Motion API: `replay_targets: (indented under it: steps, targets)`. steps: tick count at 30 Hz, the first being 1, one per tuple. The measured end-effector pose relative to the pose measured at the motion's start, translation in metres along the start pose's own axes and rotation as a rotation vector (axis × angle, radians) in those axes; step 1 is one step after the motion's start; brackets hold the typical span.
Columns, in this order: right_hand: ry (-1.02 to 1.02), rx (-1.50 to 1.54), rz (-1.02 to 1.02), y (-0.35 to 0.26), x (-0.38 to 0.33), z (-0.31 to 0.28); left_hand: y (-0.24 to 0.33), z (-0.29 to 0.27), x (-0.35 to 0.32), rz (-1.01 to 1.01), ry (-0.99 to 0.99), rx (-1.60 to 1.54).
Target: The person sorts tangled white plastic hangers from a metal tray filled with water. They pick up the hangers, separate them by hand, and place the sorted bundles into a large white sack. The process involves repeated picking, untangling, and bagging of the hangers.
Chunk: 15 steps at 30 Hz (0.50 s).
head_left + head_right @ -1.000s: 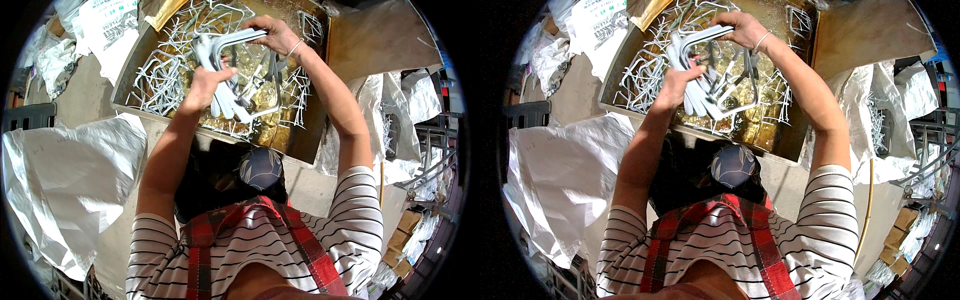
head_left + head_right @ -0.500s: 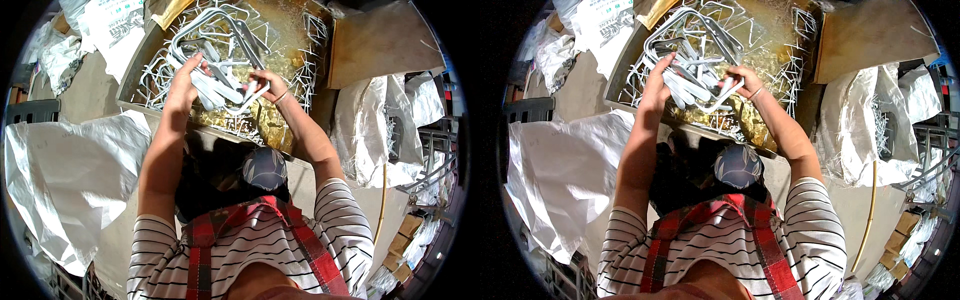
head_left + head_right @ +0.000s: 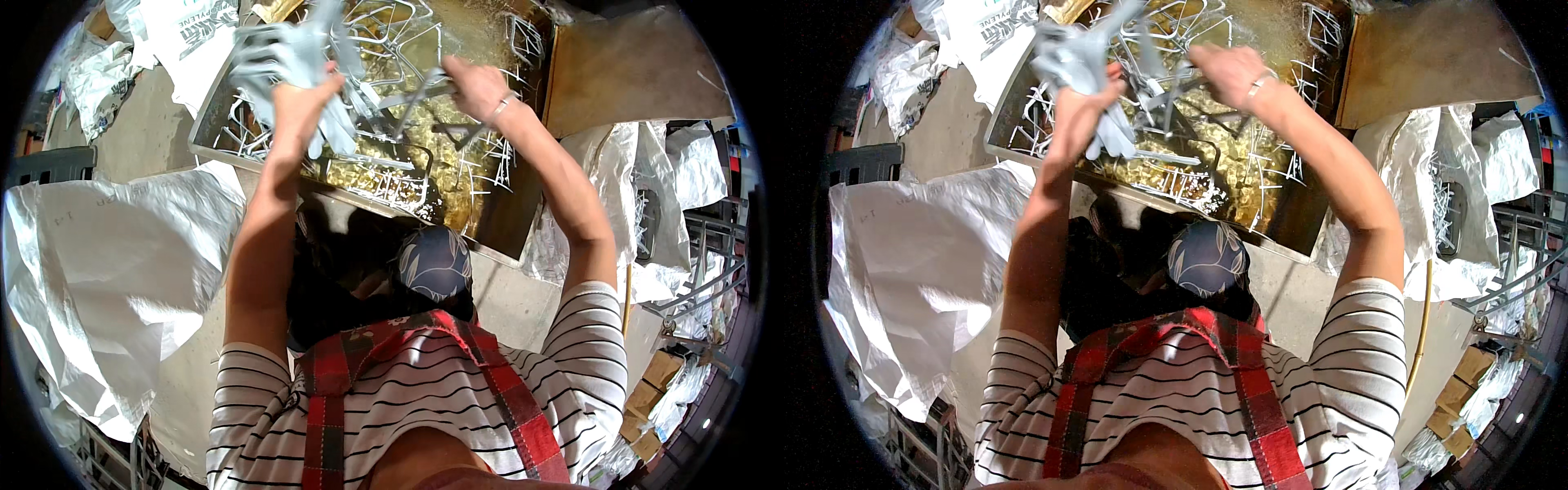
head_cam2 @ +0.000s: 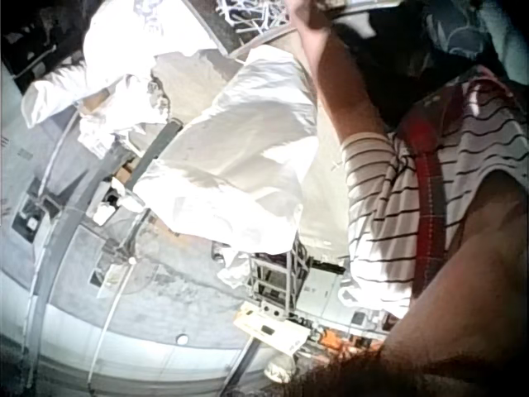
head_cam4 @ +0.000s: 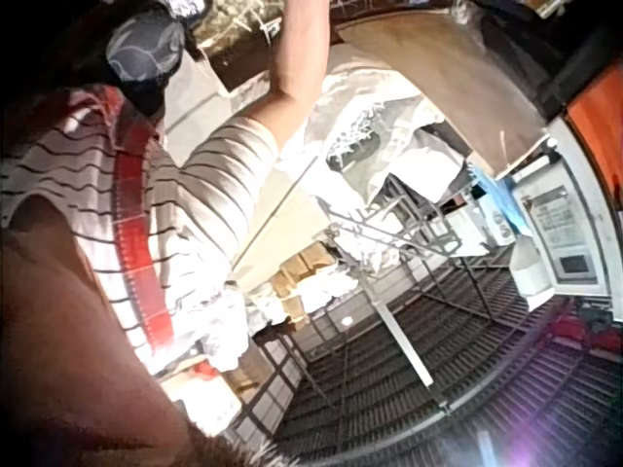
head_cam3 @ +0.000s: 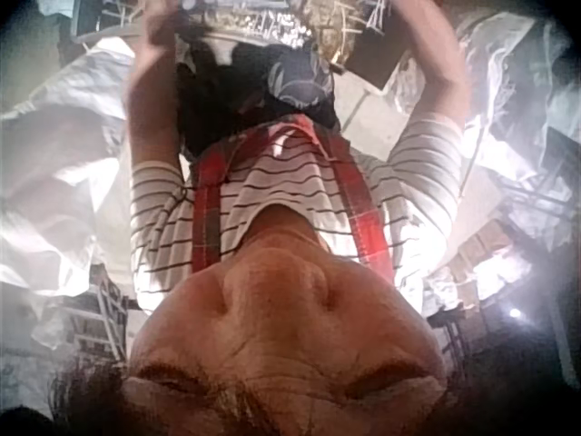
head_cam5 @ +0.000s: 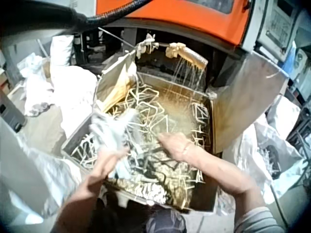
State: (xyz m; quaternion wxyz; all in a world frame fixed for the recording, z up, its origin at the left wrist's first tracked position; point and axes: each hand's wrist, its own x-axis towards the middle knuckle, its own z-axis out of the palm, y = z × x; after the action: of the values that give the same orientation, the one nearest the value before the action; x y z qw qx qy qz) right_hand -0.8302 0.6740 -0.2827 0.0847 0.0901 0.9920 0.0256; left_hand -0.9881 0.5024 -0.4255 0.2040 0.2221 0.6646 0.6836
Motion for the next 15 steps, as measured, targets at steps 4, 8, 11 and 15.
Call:
replay_targets:
  steps: [4, 8, 11, 15]
  targets:
    - [0.369, 0.157, -0.282, 0.0, 0.04, 0.019, 0.068, 0.022, -0.032, -0.017, -0.397, 0.128]
    - [0.459, 0.235, -0.272, -0.012, 0.063, 0.035, 0.062, 0.019, -0.029, 0.009, -0.399, 0.04]
    - [0.703, 0.414, -0.238, -0.007, 0.074, 0.059, 0.065, 0.003, -0.028, -0.035, -0.31, -0.157]
    - [0.057, 0.619, 0.245, 0.065, 0.064, 0.177, 0.05, -0.033, -0.005, -0.393, 0.117, -0.592]
